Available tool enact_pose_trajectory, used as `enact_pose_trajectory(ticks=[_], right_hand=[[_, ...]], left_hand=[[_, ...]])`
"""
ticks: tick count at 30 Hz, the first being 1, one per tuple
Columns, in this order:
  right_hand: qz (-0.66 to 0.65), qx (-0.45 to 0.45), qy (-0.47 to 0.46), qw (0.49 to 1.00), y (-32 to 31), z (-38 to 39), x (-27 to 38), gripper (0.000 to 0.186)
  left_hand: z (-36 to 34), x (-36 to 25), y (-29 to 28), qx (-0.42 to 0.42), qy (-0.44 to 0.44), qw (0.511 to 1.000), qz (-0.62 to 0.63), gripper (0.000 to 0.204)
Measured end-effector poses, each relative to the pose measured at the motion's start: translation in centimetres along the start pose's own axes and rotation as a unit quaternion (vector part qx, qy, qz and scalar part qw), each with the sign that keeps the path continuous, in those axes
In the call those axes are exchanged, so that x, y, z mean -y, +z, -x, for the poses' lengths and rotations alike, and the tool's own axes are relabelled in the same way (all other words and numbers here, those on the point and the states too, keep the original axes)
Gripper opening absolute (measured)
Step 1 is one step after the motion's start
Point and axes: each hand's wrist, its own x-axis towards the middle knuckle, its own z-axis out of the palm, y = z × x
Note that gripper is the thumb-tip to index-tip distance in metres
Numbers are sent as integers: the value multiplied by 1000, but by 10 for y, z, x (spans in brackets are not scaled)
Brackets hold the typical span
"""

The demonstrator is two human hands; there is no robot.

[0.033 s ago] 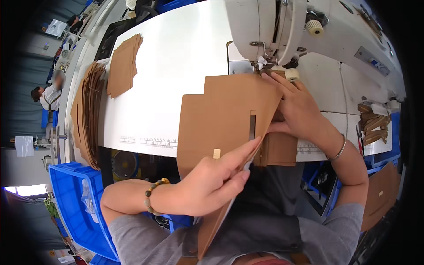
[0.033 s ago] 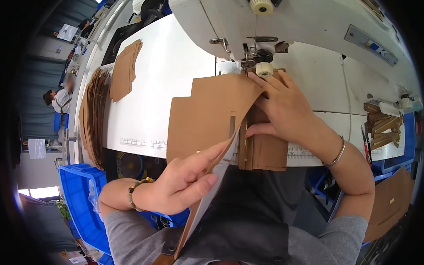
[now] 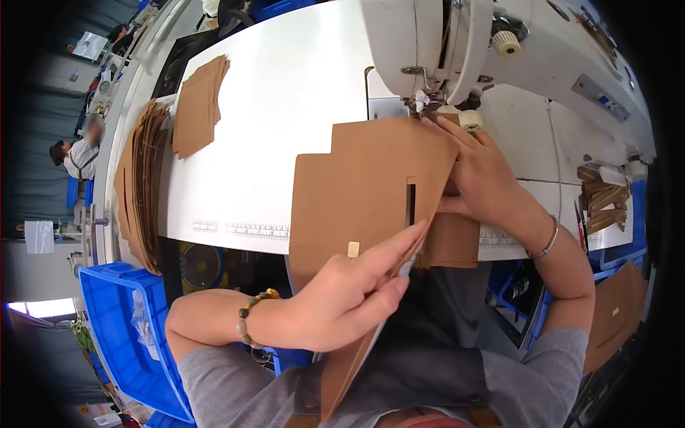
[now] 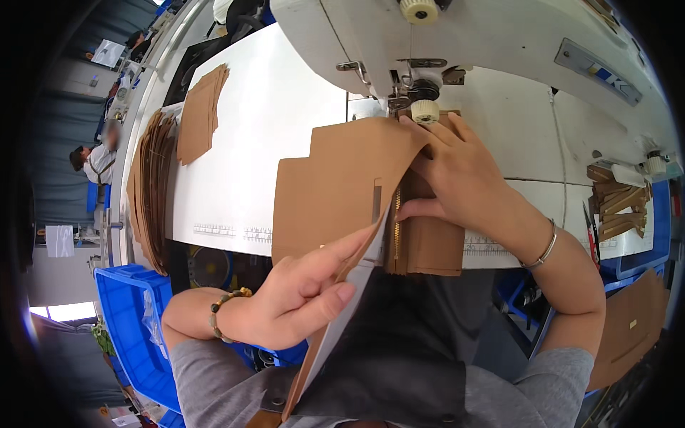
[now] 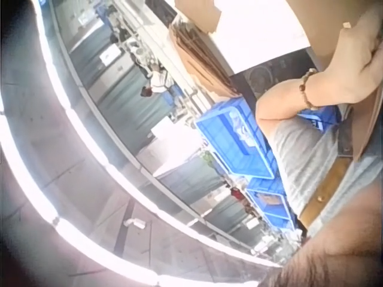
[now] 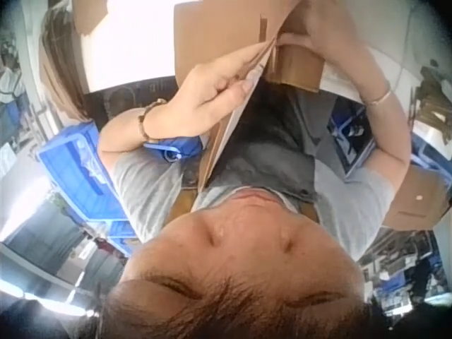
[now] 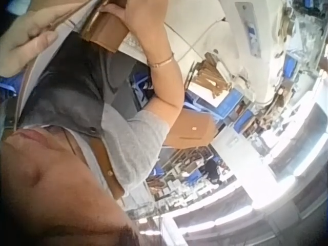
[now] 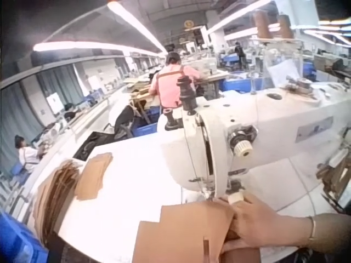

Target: Sewing a zipper into a leather bag component and assembling it using an industrial sewing machine.

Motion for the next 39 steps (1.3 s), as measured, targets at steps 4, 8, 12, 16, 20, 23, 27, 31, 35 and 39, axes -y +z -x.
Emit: enact_pose_trajectory(ticks=[4,8,12,16,20,23,27,31,35,39], right_hand=[[32,-24,-15,999,15,4,-7,63],[54,-64,-31,996,18,1,-5,61],[-15,-29,3,999,10,4,-2,58],[3,2,16,1000,9,4,-3,56],[-29,-51,5,998,15,5,-5,56],[-22,-42,4,999,13,5,-5,56],[0,-21,5,1000,11,6,-4,57],[20,-33,-8,999,9,3,-1,58],[-16,-47,-10,999,8,3,-6,62],[-117,-76,9,990,9,6,-6,72]], left_hand=[[-10,2,5,80,32,995,42,67],[-33,28,6,67,170,983,-9,67],[-68,57,-4,-208,293,780,-513,74],[-72,74,7,-170,130,913,-346,74],[-79,70,17,-169,133,913,-347,66],[-88,74,2,-201,149,902,-352,69],[-104,75,-24,-239,140,903,-329,44],[-109,77,-28,-301,232,907,-182,11],[-128,78,-35,-327,342,842,-260,24],[-129,70,-28,-325,251,863,-295,33]])
